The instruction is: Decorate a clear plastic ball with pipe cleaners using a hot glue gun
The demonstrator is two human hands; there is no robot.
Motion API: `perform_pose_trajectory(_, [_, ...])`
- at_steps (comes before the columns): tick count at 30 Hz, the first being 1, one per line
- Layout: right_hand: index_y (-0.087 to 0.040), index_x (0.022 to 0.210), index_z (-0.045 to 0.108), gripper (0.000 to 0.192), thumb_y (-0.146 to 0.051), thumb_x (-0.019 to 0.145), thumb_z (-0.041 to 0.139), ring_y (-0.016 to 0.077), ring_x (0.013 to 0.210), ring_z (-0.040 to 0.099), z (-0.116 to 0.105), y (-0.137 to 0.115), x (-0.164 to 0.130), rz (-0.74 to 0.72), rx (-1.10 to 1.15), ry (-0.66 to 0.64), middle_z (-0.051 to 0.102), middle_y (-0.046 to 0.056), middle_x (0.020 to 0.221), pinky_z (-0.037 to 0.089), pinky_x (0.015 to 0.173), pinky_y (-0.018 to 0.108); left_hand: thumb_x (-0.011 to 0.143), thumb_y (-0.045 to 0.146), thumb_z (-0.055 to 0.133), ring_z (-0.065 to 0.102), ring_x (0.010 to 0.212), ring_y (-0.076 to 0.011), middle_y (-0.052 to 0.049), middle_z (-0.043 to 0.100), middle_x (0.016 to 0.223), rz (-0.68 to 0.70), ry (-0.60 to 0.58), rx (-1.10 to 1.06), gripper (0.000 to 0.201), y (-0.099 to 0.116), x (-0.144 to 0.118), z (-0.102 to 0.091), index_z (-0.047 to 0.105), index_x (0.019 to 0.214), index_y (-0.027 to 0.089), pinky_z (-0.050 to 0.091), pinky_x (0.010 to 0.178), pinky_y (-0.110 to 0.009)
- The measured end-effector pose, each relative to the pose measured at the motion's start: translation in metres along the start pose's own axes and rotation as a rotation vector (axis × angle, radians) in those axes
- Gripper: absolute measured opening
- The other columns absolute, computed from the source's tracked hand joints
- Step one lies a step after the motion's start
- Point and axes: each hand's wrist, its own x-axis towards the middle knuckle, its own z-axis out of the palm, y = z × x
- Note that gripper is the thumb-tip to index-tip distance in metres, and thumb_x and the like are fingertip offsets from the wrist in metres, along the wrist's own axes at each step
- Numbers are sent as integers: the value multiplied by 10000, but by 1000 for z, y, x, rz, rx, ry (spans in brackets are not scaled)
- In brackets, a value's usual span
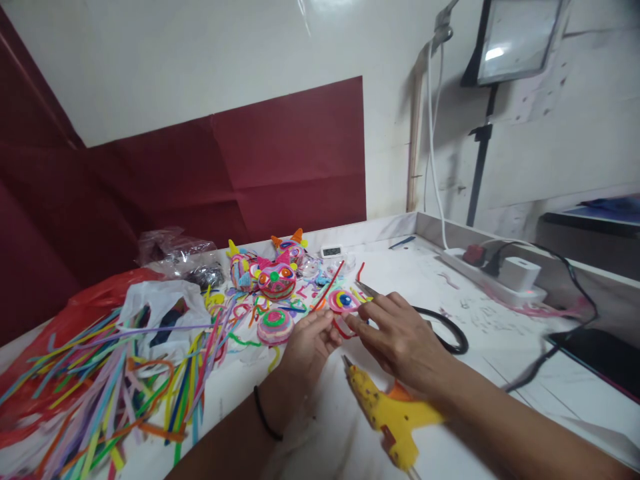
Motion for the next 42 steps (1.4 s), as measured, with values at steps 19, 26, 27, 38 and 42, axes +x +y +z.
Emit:
perform_pose_trajectory(19, [-148, 1022, 657, 234, -165, 927, 444, 211, 733, 465, -1, -1, 1, 15, -10, -23, 620, 89, 805, 314, 678, 354, 623, 275, 813, 529, 517, -79, -2, 610, 616, 35, -3, 118, 257, -1, -3, 2, 624, 694, 116, 441, 563, -213])
perform_pose_trajectory(26, [-150, 1025, 660, 246, -175, 936, 431, 213, 729, 458, 0, -1, 0, 6, -28, -8, 616, 86, 794, 311, 676, 352, 644, 276, 795, 520, 507, -77, 14, 586, 582, 52, 4, 152, 237, -2, -1, -2, 626, 699, 119, 429, 560, -208])
perform_pose_trajectory(27, [-149, 1024, 661, 242, -173, 934, 437, 212, 727, 457, 1, -1, 0, 7, -25, -7, 616, 86, 793, 312, 676, 351, 653, 275, 787, 521, 504, -78, 14, 585, 575, 55, 5, 155, 226, -2, -1, -3, 630, 703, 121, 428, 558, -208])
perform_pose_trajectory(38, [-174, 1032, 651, 213, -154, 915, 474, 206, 734, 473, 0, -1, 2, 9, -38, -76, 613, 66, 792, 292, 670, 348, 633, 219, 747, 507, 481, -89, 21, 567, 530, 59, 75, 140, 148, 1, -1, 3, 623, 636, 137, 427, 531, -211])
perform_pose_trajectory(42, [-177, 1023, 652, 191, -176, 915, 495, 203, 728, 477, -1, -2, 3, 13, -35, -86, 609, 62, 780, 283, 661, 344, 671, 190, 709, 495, 480, -97, 19, 559, 522, 64, 92, 156, 81, 1, -1, 4, 645, 638, 152, 426, 531, -217])
